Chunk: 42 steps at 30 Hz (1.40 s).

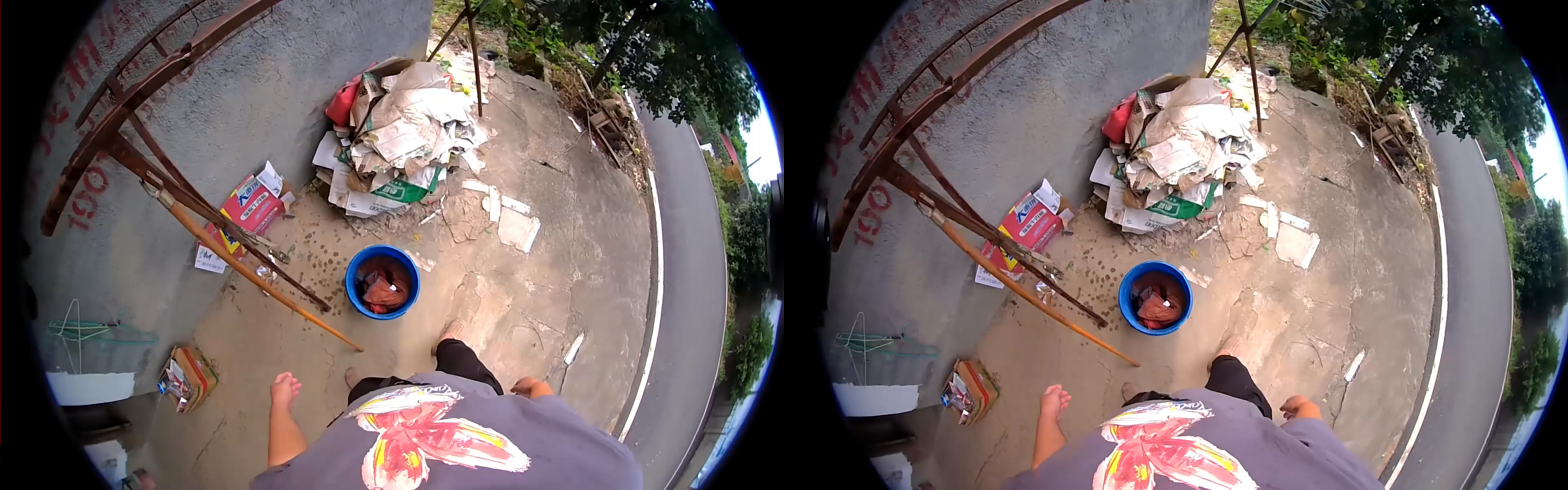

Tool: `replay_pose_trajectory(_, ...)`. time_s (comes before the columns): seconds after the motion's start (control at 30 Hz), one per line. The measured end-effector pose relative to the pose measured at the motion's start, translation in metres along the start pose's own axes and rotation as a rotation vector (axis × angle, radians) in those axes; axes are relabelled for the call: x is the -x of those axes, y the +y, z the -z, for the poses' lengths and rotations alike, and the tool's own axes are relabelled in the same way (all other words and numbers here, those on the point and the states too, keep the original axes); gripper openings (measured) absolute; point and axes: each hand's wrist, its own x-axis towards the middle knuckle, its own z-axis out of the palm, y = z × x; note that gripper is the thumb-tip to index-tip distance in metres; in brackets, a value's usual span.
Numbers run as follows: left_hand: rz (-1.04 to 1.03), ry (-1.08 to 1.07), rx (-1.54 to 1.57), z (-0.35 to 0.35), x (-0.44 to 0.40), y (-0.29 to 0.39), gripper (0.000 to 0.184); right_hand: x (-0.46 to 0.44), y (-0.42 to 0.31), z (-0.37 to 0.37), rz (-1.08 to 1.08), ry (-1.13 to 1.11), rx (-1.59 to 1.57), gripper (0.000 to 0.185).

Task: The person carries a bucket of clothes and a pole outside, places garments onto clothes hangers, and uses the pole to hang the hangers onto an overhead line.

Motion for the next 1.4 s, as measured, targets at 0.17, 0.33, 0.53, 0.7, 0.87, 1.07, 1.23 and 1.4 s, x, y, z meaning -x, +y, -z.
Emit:
replay_pose_trajectory(0.17, 0.177, 0.003, -0.084, -0.146, 0.032, 0.046, 0.024, -0.002, 0.124, 0.087, 0.024, 0.245, -1.145, 0.017)
replay_pose_trajectory(0.33, -0.117, -0.281, -0.315, -0.262, 0.075, 0.153, 0.025, -0.028, 0.176, 0.229, 0.012, 0.523, -1.275, 0.014)
replay_pose_trajectory(0.53, -0.135, -0.149, -0.202, -0.32, 0.029, 0.205, 0.021, -0.035, 0.043, 0.428, 0.415, 0.504, -1.332, 0.014)
replay_pose_trajectory(0.7, 0.056, -0.019, -0.12, -0.361, -0.011, 0.211, 0.019, 0.028, -0.078, 0.617, 0.835, 0.472, -1.207, 0.02)
replay_pose_trajectory(0.87, 0.308, 0.001, 0.03, -0.401, -0.059, 0.209, 0.022, 0.075, -0.115, 0.775, 0.924, 0.554, -1.005, 0.019)
replay_pose_trajectory(1.07, -0.022, 0.002, 0.049, -0.465, -0.045, 0.368, 0.018, 0.1, -0.147, 0.922, 1.013, 0.62, -1.06, 0.015)
replay_pose_trajectory(1.23, -0.184, 0.099, 0.206, -0.525, -0.005, 0.442, 0.023, 0.146, -0.197, 1.108, 1.197, 0.783, -0.983, 0.015)
replay_pose_trajectory(1.4, -0.054, 0.013, 0.64, -0.566, 0.002, 0.344, 0.028, 0.221, -0.259, 1.316, 1.31, 1.474, -0.585, 0.046)
